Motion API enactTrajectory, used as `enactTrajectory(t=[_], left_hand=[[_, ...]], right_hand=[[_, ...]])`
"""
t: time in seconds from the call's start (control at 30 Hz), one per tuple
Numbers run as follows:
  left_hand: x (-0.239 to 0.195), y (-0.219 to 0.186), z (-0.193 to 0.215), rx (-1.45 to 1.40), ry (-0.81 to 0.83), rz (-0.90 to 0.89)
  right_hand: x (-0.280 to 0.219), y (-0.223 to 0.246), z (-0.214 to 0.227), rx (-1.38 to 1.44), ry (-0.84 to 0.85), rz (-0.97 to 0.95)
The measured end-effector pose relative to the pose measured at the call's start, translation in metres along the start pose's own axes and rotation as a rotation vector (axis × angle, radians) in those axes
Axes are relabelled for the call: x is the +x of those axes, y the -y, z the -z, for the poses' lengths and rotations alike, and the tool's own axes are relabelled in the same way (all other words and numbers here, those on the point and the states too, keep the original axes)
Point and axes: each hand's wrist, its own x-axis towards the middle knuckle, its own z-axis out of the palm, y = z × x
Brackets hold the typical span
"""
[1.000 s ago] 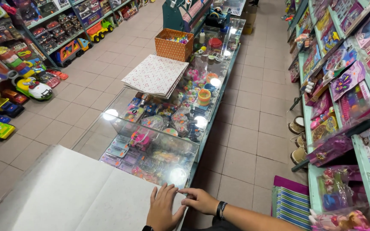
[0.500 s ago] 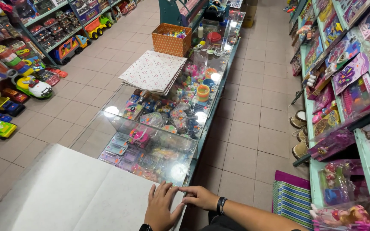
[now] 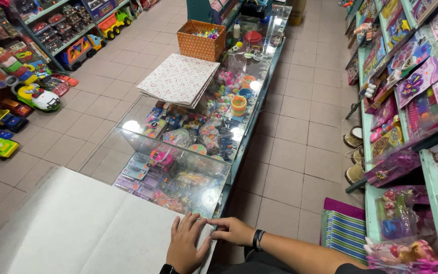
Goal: The person is wrapping boxes with decorative paper using a glue bottle to secure the folds.
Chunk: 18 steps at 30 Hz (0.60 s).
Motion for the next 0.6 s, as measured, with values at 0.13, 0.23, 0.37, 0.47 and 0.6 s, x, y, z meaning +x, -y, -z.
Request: enactTrajectory(t=[0.13, 0.23, 0.37, 0.47, 0.6], left_hand=[[0.002, 0.001, 0.001, -0.014, -0.039, -0.021], [-0.002, -0.003, 0.006, -0.025, 0.004, -0.017], [-0.002, -0.006, 0.008, -0.061, -0.023, 0.023], [-0.002, -0.004, 0.004, -0.064, -0.066, 0.014], [-0.004, -0.007, -0.002, -0.065, -0.120, 0.068]], right_hand=[[-0.003, 0.013, 0.002, -0.001, 0.012, 0.002], [-0.009, 0.018, 0.002, -0.020, 0.024, -0.017], [-0.013, 0.024, 0.001, -0.040, 0.036, -0.019], [-0.013, 0.026, 0.002, -0.075, 0.016, -0.016], [-0.010, 0.024, 0.003, -0.098, 0.007, -0.001]])
